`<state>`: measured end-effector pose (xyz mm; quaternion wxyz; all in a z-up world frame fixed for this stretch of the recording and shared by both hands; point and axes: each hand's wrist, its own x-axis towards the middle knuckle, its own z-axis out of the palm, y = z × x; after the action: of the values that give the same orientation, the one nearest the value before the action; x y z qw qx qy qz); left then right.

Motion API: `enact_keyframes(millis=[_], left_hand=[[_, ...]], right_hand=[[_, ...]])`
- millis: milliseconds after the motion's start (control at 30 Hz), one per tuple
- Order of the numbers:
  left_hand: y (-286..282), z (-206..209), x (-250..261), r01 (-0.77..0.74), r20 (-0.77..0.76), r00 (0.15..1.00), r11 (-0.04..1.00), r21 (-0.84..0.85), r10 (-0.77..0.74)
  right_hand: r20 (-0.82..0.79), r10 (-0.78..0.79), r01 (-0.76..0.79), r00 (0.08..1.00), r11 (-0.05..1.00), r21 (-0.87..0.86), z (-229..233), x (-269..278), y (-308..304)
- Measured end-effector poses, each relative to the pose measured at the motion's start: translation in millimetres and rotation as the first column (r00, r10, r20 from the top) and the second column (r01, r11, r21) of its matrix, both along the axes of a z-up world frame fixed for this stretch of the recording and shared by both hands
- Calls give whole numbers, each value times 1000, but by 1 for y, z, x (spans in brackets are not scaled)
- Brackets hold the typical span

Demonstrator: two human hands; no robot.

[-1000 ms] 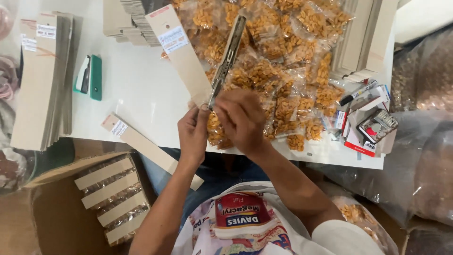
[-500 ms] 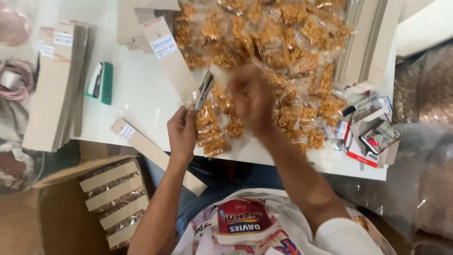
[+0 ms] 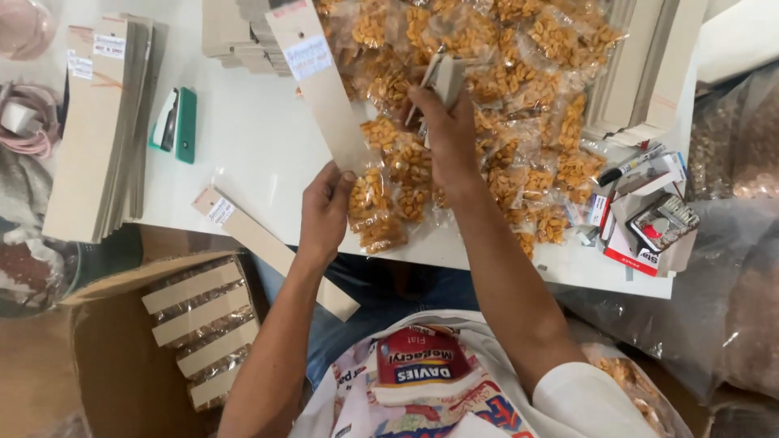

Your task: Stapling cardboard header labels onto small plastic bags filled with snacks and placing them in a box.

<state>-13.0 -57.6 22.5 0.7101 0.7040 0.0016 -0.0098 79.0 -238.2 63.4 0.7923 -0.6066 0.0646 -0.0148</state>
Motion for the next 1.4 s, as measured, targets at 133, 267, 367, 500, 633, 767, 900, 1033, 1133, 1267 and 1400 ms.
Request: enact_keyframes(millis=[133,267,367,500,633,767,900,1033,1133,1267,1400], left_hand=[[-6,5,-1,-61,17,998,997,47,60],[-12,2,-5,-94,58,995,986,141,87],[-14,-9,-10,-89,97,993,973,215,69],[-15,-22,-13,-76,112,992,967,245,50],[-9,-16,-8,-116,121,989,953,279,85],[8,-5,-3,-139,-20,989,979,151,143],[8,9,2,-181,-207,966,975,-125,153],[8,-18,12,-415,-521,810,891,-185,269],[8,-19,14,-349,-518,841,887,-301,155],[4,-18,14,-317,-416,895,885,-340,161],[-13,67,1,-335,-503,852,890,-308,147]], right_hand=[[27,74,-73,997,997,-21,3,-5,16],[-146,155,-167,977,983,-72,27,-14,51],[-177,127,-144,976,986,-88,18,-15,62],[-69,73,-74,995,997,-21,-10,-11,63],[-80,241,-254,967,900,-354,-12,3,19],[37,208,-23,978,276,-961,-22,38,-58],[15,251,21,968,-21,-1000,-63,70,-123],[292,261,308,920,-20,-951,-15,40,-100],[58,543,-399,838,682,-613,25,13,-73],[60,593,-414,803,627,-660,-3,12,-32],[-38,588,-377,808,466,-801,3,13,-3]])
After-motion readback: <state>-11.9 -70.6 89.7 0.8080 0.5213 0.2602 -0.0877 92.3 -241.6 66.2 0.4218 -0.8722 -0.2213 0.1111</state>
